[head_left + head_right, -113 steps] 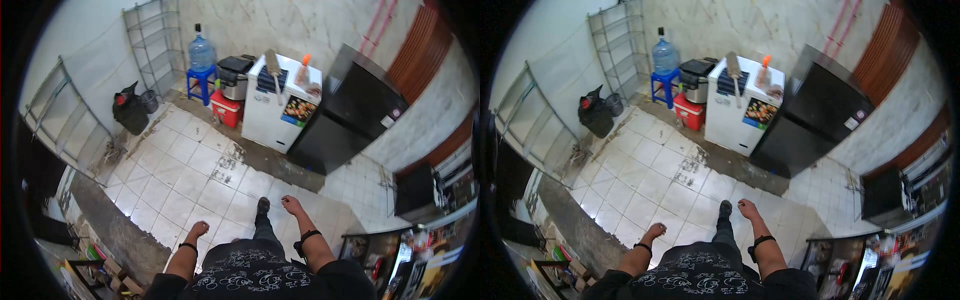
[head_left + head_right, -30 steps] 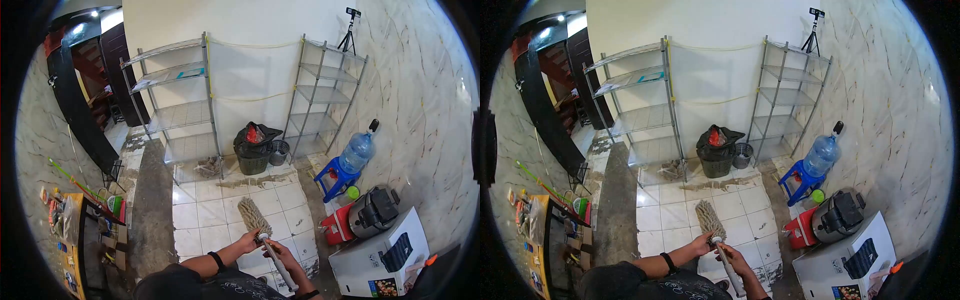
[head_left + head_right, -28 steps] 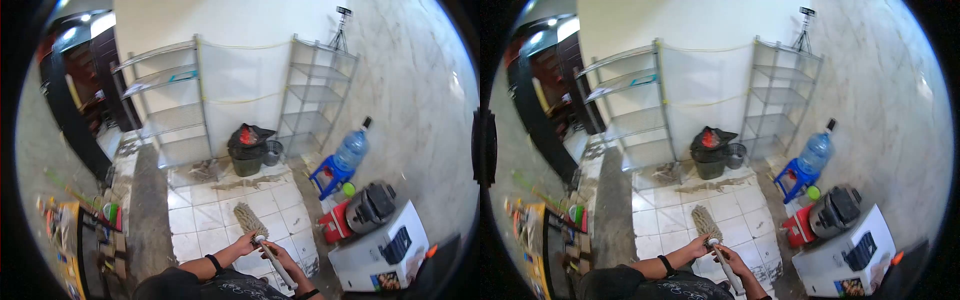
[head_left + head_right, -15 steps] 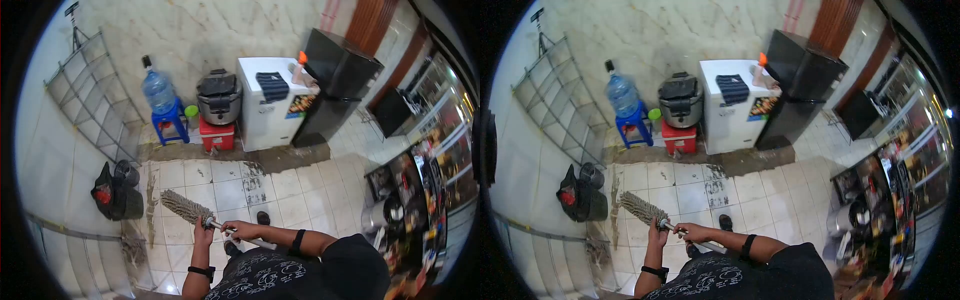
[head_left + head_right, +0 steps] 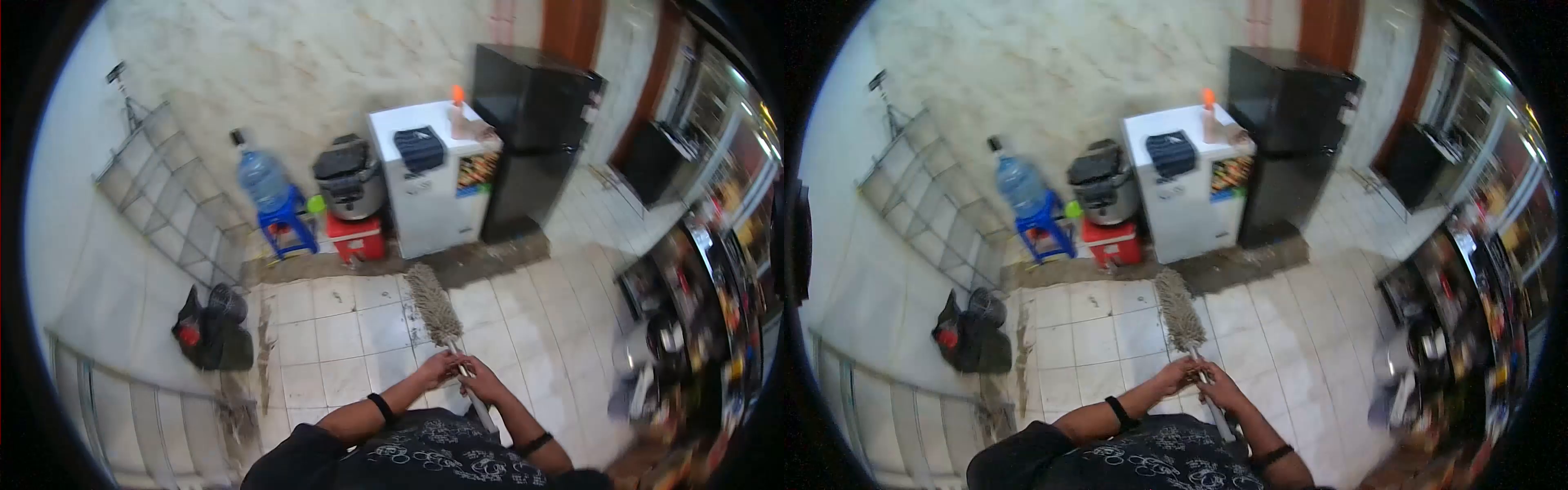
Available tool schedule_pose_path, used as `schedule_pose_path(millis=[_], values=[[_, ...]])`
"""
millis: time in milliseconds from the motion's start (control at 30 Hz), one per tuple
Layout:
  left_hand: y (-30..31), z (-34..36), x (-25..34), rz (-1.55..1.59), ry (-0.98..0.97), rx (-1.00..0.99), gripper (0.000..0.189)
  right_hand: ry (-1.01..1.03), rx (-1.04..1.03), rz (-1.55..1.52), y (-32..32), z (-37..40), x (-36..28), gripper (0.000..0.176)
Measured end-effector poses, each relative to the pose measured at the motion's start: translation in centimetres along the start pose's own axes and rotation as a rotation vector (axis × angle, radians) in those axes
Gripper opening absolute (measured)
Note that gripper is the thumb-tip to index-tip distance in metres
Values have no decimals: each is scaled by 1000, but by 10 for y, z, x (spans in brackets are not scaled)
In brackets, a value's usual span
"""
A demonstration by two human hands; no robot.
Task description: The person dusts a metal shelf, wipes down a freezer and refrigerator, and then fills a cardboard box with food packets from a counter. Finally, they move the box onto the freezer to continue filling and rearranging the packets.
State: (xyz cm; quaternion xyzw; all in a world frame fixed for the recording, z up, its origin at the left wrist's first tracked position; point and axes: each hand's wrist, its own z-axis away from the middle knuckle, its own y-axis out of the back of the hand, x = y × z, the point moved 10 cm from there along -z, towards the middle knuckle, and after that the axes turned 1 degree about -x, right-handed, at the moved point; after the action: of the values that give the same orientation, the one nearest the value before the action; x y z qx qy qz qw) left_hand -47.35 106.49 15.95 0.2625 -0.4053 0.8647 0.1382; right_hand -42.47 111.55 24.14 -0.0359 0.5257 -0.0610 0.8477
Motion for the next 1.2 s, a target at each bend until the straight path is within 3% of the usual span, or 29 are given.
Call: schedule_pose_path(millis=[67,167,267,333,467,500,600,667,733,800,867,900,933,1000,1033,1067,1167,1200], values=[[-27,-11,-2,106,-42,123,23,-32,-2,-28,26,24,-11,45],[-37,-35,-1,127,-113,51,28,-32,-128,-243,54,24,1,50],[-39,-23,26,141,-254,175,31,17,-219,-181,61,12,-17,53],[-29,-11,42,176,-344,255,33,-18,-256,-116,58,-2,-31,53],[10,34,79,126,-502,518,32,19,-355,311,23,-39,-61,51],[19,53,92,129,-561,585,30,129,-342,469,11,-53,-76,48],[63,100,129,115,-732,718,32,331,-357,741,-42,-96,-103,41],[94,142,158,75,-832,830,34,643,-353,890,-105,-110,-147,43],[126,182,183,121,-907,875,34,699,-390,889,-167,-125,-176,43],[164,226,212,88,-935,908,38,818,-392,949,-227,-144,-201,44],[189,266,241,-167,-927,824,42,856,-443,988,-287,-162,-225,44],[203,287,247,-115,-870,781,45,879,-467,997,-315,-169,-233,45],[217,311,253,-158,-852,772,41,1017,-493,997,-342,-180,-240,45],[251,355,259,-217,-879,808,36,1072,-471,1093,-385,-209,-255,44],[267,370,260,-216,-891,823,36,1160,-503,958,-402,-222,-264,43],[290,387,252,-130,-882,885,33,1079,-439,1131,-417,-240,-270,43],[334,422,234,5,-868,969,28,1161,-422,956,-455,-288,-304,38],[343,432,231,54,-875,980,27,1075,-373,985,-467,-301,-321,38]])
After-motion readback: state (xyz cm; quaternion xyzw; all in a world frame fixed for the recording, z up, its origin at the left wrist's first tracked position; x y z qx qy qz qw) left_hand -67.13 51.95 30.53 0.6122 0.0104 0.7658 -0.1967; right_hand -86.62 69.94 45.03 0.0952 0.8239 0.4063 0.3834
